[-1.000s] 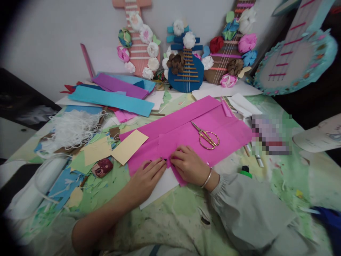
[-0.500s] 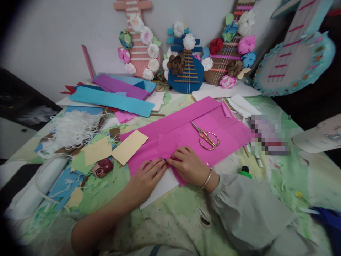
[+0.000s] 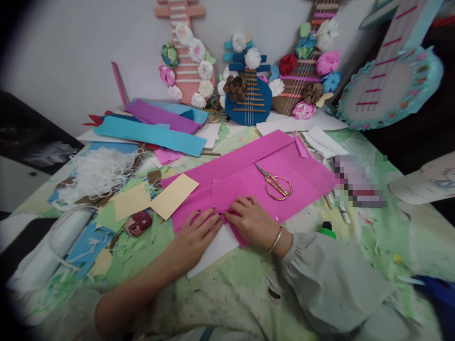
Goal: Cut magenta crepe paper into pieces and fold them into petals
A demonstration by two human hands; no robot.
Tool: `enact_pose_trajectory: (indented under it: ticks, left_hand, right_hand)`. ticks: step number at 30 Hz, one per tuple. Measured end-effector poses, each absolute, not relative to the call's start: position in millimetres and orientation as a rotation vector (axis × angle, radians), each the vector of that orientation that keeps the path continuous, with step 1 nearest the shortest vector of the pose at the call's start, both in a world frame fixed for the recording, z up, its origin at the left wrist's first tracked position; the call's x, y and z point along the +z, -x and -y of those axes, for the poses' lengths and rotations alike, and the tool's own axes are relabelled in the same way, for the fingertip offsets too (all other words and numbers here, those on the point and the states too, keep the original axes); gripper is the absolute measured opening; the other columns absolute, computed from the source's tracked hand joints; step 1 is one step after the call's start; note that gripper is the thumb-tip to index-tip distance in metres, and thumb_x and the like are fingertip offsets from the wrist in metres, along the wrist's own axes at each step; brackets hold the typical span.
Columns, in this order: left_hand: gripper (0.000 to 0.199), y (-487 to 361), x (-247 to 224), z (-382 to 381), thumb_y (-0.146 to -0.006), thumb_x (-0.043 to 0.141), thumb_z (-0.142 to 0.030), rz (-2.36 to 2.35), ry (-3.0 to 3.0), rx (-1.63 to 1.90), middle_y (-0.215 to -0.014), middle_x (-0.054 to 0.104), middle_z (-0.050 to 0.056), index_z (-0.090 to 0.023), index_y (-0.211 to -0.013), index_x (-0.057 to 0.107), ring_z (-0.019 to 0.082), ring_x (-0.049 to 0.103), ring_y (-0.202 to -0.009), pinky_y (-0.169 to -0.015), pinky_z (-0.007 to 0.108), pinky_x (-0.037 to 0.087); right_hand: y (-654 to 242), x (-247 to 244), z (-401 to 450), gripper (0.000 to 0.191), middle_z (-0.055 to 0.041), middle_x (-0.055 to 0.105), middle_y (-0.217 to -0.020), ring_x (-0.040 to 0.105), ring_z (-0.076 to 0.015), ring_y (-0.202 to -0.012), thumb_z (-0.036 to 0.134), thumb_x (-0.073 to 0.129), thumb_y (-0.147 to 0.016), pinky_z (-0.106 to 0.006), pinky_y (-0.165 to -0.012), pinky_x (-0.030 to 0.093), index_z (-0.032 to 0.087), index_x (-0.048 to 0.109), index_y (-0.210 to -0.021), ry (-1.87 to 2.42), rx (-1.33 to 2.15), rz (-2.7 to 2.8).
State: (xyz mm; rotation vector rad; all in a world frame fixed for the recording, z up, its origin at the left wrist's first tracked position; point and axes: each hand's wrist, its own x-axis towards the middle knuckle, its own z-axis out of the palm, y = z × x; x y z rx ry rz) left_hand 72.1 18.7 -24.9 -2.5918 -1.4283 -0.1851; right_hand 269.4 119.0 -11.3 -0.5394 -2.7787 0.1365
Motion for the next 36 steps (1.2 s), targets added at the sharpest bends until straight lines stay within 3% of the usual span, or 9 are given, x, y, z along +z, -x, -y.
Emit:
enact_pose_trajectory:
  ticks: [3, 8, 14, 20, 32, 36]
  left_hand:
    - [0.043, -72.8, -23.6, -19.5, -0.092, 0.026, -0.011, 1.384, 2.637, -0.140, -0.132, 0.051, 0.012, -0.008, -0.132, 0.043, 0.026, 0.042, -0.125, -0.102, 0.044, 0.033]
    - [0.048, -73.8, -22.0, -20.6, -0.091, 0.028, -0.010, 1.435, 2.680, -0.116, -0.133, 0.051, 0.011, -0.010, -0.139, 0.034, 0.027, 0.043, -0.124, -0.101, 0.043, 0.032]
    - [0.048, -72.9, -23.5, -21.3, -0.090, 0.029, -0.010, 1.421, 2.678, -0.150, -0.131, 0.052, 0.013, -0.010, -0.138, 0.035, 0.026, 0.043, -0.123, -0.099, 0.044, 0.034]
    - [0.045, -74.1, -25.7, -20.1, -0.090, 0.033, -0.012, 1.461, 2.672, -0.210, -0.129, 0.053, 0.011, -0.017, -0.134, 0.042, 0.026, 0.042, -0.124, -0.100, 0.044, 0.033]
    - [0.047, -74.6, -25.9, -19.4, -0.088, 0.041, -0.010, 1.541, 2.716, -0.237, -0.129, 0.053, 0.009, -0.019, -0.133, 0.043, 0.027, 0.042, -0.123, -0.100, 0.047, 0.035]
    - [0.049, -74.6, -27.0, -18.7, -0.087, 0.041, -0.009, 1.543, 2.699, -0.225, -0.130, 0.052, 0.009, -0.020, -0.135, 0.042, 0.027, 0.041, -0.124, -0.101, 0.046, 0.034]
  right_hand:
    - [-269.7, -11.4, -119.0, 0.022, -0.0085, 0.063, -0.092, 0.048, -0.0214, -0.097, 0.019, 0.050, -0.090, -0.039, -0.083, 0.032, 0.018, 0.067, -0.104, 0.539, 0.130, 2.773]
    - [-269.8, -10.3, -119.0, 0.021, -0.0094, 0.063, -0.093, 0.047, -0.0217, -0.097, 0.018, 0.049, -0.090, -0.039, -0.082, 0.032, 0.017, 0.068, -0.099, 0.528, 0.130, 2.761]
    - [-270.5, -10.3, -120.3, 0.023, -0.0096, 0.063, -0.095, 0.047, -0.0218, -0.097, 0.018, 0.049, -0.090, -0.039, -0.082, 0.033, 0.019, 0.069, -0.102, 0.546, 0.204, 2.732]
    - [-270.9, -11.7, -121.5, 0.025, -0.0101, 0.062, -0.098, 0.047, -0.0215, -0.098, 0.016, 0.051, -0.088, -0.039, -0.083, 0.035, 0.021, 0.069, -0.104, 0.554, 0.287, 2.699]
    - [-287.6, -13.9, -138.1, 0.024, -0.0083, 0.060, -0.117, 0.041, -0.0309, -0.113, 0.017, 0.060, -0.078, -0.052, -0.087, 0.034, 0.026, 0.074, -0.094, 0.735, 0.232, 2.585]
    - [-287.5, -7.0, -131.7, 0.024, -0.0078, 0.056, -0.126, 0.039, -0.0318, -0.117, 0.023, 0.058, -0.081, -0.053, -0.088, 0.034, 0.027, 0.072, -0.100, 0.579, 0.221, 2.615]
